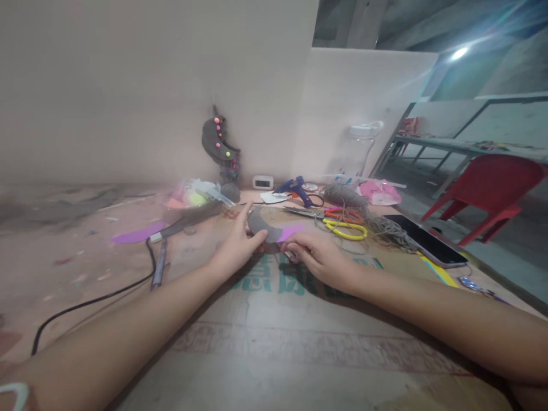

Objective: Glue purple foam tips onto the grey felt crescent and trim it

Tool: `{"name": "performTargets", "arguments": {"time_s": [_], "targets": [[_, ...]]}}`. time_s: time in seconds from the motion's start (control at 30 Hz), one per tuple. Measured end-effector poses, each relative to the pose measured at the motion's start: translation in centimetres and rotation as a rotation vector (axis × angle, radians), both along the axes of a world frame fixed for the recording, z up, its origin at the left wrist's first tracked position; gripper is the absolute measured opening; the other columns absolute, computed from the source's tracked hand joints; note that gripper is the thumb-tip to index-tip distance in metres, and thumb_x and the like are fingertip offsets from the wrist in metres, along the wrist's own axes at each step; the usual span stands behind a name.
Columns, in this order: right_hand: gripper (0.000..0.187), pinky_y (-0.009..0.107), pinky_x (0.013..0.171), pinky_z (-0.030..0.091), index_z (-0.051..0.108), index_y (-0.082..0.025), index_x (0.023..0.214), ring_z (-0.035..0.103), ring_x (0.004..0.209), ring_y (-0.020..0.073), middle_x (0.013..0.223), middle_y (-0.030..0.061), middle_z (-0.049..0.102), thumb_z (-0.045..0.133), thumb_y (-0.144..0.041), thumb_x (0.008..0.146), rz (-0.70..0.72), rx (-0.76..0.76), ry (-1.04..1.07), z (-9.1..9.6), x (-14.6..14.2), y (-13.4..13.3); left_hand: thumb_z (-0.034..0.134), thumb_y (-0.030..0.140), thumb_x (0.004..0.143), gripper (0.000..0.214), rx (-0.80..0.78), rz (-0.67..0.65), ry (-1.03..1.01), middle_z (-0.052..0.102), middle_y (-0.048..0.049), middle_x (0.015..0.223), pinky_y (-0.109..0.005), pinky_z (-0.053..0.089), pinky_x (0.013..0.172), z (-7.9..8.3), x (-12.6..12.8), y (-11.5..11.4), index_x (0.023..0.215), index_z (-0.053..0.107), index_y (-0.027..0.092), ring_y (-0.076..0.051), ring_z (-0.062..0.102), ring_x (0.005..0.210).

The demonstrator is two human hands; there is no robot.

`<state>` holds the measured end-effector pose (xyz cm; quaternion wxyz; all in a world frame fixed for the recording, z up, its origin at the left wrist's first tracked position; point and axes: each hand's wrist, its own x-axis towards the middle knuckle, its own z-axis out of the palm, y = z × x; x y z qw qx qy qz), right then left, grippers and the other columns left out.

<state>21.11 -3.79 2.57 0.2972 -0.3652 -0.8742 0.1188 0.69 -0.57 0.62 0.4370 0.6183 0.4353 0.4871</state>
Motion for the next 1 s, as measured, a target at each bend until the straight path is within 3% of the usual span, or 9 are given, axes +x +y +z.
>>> {"name": "performTargets", "arguments": {"time_s": [0.07,0.17,0.27,0.4,0.8,1.0], "targets": [[0.030,0.024,0.063,0.042,0.064,-0.020,0.082,0.059,0.068,0.0145,0.075,0.0029,0.067,0.041,-0.031,0.097,-0.037,0.035,0.051,0.3,0.3,0.2,0.062,0.033,0.078,0.060,0.025,-0.017,0.103,0.054,0.0043,0.060,-0.023,0.038,0.048,0.0,-0.1,-0.2,0.134,0.048,0.021,-0.014,0.053,0.050],[0.026,0.024,0.062,0.042,0.066,-0.020,0.083,0.059,0.068,0.0149,0.076,0.0025,0.068,0.046,-0.033,0.094,-0.123,0.043,0.122,0.7,0.6,0.7,0.052,0.034,0.084,0.025,0.069,-0.072,0.245,0.056,0.0013,0.063,-0.024,0.037,0.053,-0.1,-0.2,-0.5,0.099,0.067,0.020,-0.014,0.052,0.056],[0.024,0.023,0.060,0.040,0.067,-0.020,0.083,0.058,0.065,0.0140,0.074,0.0010,0.067,0.050,-0.033,0.092,-0.189,-0.001,0.173,0.9,0.9,1.2,0.049,0.032,0.086,0.023,0.117,-0.102,0.284,0.061,-0.0002,0.073,-0.024,0.039,0.060,-0.1,-0.1,-0.7,0.093,0.067,0.021,-0.015,0.054,0.066],[0.024,0.023,0.061,0.041,0.068,-0.019,0.082,0.057,0.067,0.0139,0.074,0.0011,0.067,0.052,-0.034,0.090,-0.256,-0.028,0.216,0.8,1.1,1.8,0.062,0.035,0.080,0.021,0.150,-0.126,0.313,0.064,-0.0017,0.085,-0.025,0.041,0.064,-0.2,0.1,-0.9,0.096,0.063,0.021,-0.016,0.056,0.072],[0.021,0.023,0.058,0.039,0.063,-0.016,0.075,0.052,0.062,0.0123,0.068,0.0005,0.062,0.055,-0.031,0.088,-0.246,0.006,0.284,0.8,1.9,3.0,0.068,0.033,0.077,0.024,0.142,-0.165,0.363,0.055,0.0036,0.080,-0.022,0.038,0.063,0.7,0.1,-1.6,0.085,0.050,0.020,-0.011,0.050,0.067],[0.020,0.024,0.056,0.037,0.066,-0.016,0.076,0.051,0.058,0.0118,0.067,0.0011,0.064,0.055,-0.030,0.087,-0.218,0.032,0.185,0.3,2.8,3.9,0.069,0.037,0.076,0.027,0.124,-0.140,0.298,0.054,0.0035,0.078,-0.023,0.038,0.063,0.9,0.1,-1.5,0.083,0.049,0.020,-0.012,0.052,0.070]]}}
